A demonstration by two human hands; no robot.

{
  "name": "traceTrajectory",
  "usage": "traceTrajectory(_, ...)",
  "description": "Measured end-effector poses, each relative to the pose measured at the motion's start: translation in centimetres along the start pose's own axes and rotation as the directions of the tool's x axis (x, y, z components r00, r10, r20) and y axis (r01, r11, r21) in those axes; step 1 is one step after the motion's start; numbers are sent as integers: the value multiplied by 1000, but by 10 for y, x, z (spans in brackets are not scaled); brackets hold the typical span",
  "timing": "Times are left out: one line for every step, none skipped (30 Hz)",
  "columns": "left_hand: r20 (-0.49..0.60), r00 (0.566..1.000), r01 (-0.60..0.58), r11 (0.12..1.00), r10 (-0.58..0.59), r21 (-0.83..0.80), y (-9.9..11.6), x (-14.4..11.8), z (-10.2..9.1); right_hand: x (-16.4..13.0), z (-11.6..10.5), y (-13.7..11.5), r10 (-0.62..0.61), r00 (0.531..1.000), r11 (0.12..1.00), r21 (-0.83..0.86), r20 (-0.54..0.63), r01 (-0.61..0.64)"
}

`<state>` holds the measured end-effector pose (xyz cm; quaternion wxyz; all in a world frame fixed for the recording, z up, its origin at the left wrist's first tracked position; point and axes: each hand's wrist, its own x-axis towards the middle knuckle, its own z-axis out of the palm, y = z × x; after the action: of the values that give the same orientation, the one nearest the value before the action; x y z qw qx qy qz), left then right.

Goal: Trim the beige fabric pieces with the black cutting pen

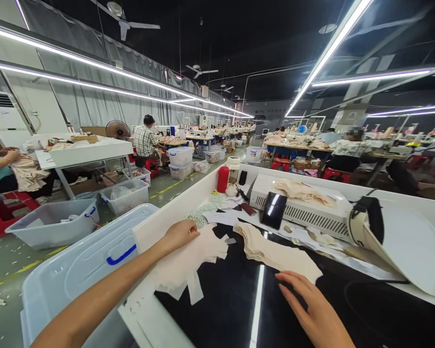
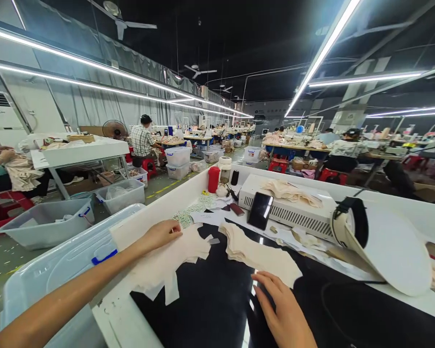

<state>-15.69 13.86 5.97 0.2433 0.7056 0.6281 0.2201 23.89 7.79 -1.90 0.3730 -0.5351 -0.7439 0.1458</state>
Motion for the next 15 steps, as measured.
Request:
traceTrajectory(-12,1000,-6,1000,7,19,-5,-4,3,-5,1,-4,20,1000,999,33,19,-21)
traceTrajectory(-26,1000,-13,999,13,31,-8,-6,6,-9,3,-9,36,999,997,63,38,-38)
traceTrajectory(-42,999,-20,999,21,35,-11,-7,10,-13,4,-13,48,997,995,89,58,-53)
traceTrajectory(-61,998,-29,999,31,32,-13,-7,14,-17,5,-18,58,995,992,112,77,-66)
traceTrajectory(-81,996,-40,999,41,23,-15,-7,18,-20,6,-23,66,993,989,129,94,-77)
traceTrajectory(-99,994,-52,999,53,9,-17,-7,20,-22,6,-28,69,992,986,142,110,-84)
traceTrajectory(-116,991,-66,998,65,-9,-18,-6,21,-25,6,-33,68,990,984,155,126,-87)
traceTrajectory(-131,988,-81,996,76,-31,-18,-6,20,-27,5,-37,65,988,982,166,140,-88)
traceTrajectory(-145,986,-96,994,87,-58,-18,-7,19,-30,4,-42,61,986,980,176,154,-89)
traceTrajectory(-158,983,-110,990,95,-89,-17,-8,17,-32,3,-45,62,984,978,185,169,-93)
traceTrajectory(-170,980,-123,984,101,-125,-15,-9,15,-34,2,-49,63,981,976,193,182,-99)
traceTrajectory(-180,978,-136,977,105,-166,-11,-11,12,-36,0,-52,66,979,974,201,192,-105)
traceTrajectory(-185,977,-148,966,108,-212,-7,-13,10,-38,-1,-55,71,977,971,210,200,-113)
traceTrajectory(-184,977,-158,952,112,-263,-1,-17,7,-40,-2,-58,78,975,967,221,209,-125)
traceTrajectory(-170,979,-167,933,117,-318,6,-21,6,-42,-3,-61,92,972,962,231,217,-143)
